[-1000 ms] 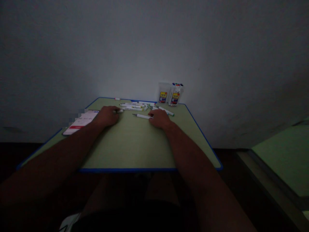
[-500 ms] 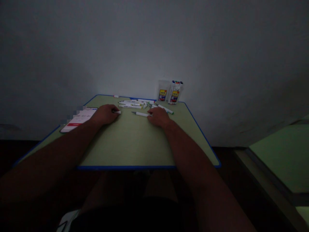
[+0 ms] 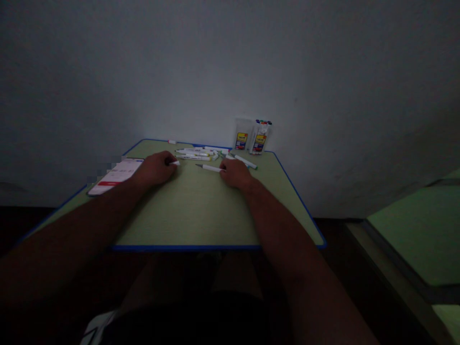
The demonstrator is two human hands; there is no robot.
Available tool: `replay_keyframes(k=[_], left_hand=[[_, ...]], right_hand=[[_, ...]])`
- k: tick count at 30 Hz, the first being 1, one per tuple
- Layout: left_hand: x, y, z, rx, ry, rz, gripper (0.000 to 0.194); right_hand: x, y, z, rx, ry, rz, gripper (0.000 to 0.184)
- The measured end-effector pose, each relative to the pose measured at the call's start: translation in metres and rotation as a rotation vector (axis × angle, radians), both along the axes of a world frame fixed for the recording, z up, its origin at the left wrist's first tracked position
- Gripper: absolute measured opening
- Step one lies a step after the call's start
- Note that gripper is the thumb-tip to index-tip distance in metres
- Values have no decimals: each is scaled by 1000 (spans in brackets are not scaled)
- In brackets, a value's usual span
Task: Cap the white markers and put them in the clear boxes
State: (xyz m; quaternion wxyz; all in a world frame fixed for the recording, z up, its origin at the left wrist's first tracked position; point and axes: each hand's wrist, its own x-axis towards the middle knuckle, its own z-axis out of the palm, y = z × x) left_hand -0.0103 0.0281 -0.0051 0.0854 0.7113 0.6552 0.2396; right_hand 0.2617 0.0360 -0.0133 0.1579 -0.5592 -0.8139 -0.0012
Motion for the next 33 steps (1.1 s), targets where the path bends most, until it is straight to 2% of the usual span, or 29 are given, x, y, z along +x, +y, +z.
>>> replay_keyframes(k=[11, 20, 25, 33], left_hand=[[-1, 3, -2, 62, -196, -22, 14], [3, -1, -1, 28, -275, -60, 18], [2, -1, -2, 58, -304, -63, 21], [5, -4, 2, 68, -383, -103, 19]], right_hand=[[4, 7, -3, 74, 191, 83, 22], [4, 9, -3, 62, 251, 104, 26], [6, 14, -7, 50, 330, 105, 25], [5, 11, -4, 20, 364, 92, 23]])
